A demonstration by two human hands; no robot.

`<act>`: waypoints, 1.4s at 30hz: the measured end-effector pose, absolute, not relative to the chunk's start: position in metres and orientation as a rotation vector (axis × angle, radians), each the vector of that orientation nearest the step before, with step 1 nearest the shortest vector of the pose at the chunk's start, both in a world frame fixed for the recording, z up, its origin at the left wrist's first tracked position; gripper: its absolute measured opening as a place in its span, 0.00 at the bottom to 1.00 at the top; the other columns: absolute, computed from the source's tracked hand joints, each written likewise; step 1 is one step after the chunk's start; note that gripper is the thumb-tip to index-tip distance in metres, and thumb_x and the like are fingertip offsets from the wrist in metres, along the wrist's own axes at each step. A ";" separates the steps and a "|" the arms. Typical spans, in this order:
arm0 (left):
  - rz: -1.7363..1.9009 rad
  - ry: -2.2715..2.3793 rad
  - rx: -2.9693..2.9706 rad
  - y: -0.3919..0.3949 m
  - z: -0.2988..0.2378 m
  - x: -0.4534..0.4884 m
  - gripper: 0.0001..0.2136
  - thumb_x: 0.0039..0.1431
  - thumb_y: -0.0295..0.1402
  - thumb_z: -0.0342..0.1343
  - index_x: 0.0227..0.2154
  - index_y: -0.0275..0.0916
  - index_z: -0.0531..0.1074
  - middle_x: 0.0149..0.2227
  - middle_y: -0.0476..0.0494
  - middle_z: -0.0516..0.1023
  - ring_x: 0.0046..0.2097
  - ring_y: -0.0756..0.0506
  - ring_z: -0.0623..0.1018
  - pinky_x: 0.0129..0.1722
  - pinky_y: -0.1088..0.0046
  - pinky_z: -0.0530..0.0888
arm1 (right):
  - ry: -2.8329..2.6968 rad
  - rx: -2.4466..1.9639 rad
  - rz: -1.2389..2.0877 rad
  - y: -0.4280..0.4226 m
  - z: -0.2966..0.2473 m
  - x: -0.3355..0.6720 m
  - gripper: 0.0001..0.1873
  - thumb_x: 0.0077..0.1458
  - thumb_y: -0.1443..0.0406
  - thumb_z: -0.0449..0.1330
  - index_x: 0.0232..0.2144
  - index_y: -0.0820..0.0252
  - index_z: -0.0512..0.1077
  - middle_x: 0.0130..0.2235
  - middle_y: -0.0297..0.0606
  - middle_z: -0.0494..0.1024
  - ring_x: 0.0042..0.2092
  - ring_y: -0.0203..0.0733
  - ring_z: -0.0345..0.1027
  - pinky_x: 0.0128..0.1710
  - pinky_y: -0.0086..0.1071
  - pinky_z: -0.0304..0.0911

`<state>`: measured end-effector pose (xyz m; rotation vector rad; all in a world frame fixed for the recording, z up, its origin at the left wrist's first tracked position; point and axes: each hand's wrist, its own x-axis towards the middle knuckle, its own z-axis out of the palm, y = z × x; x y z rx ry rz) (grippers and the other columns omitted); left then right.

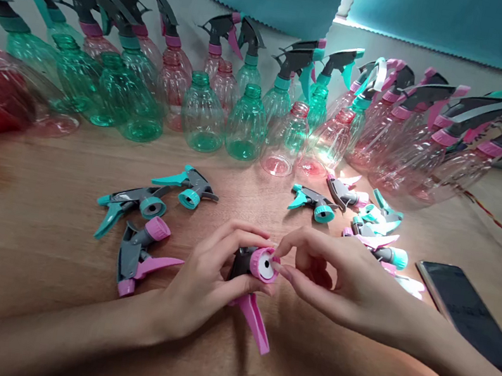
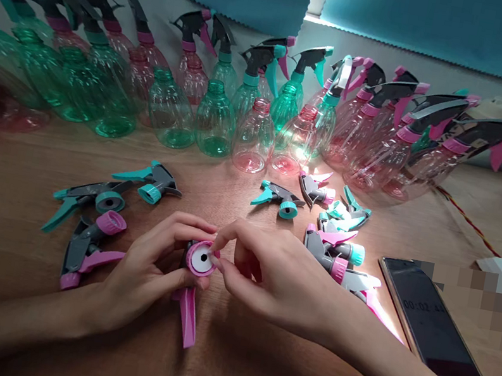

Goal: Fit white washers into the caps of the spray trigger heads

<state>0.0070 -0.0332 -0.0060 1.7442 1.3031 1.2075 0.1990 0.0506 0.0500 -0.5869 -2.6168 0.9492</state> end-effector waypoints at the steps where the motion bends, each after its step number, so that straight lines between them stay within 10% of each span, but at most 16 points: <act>1: 1.204 1.304 1.748 -0.033 -0.006 0.007 0.13 0.56 0.36 0.60 0.43 0.46 0.68 0.47 0.48 0.67 0.49 0.46 0.72 0.44 0.70 0.72 | -2.639 -0.586 0.927 0.050 0.050 0.199 0.10 0.55 0.72 0.55 0.40 0.57 0.66 0.23 0.24 0.64 0.25 0.28 0.58 0.26 0.24 0.52; 42: 1.120 1.354 1.799 -0.031 0.002 0.009 0.11 0.54 0.33 0.61 0.41 0.43 0.71 0.43 0.47 0.69 0.43 0.46 0.72 0.45 0.70 0.69 | -2.682 -0.632 0.531 0.043 0.052 0.197 0.09 0.53 0.68 0.58 0.38 0.59 0.73 0.17 0.24 0.60 0.18 0.29 0.54 0.21 0.25 0.49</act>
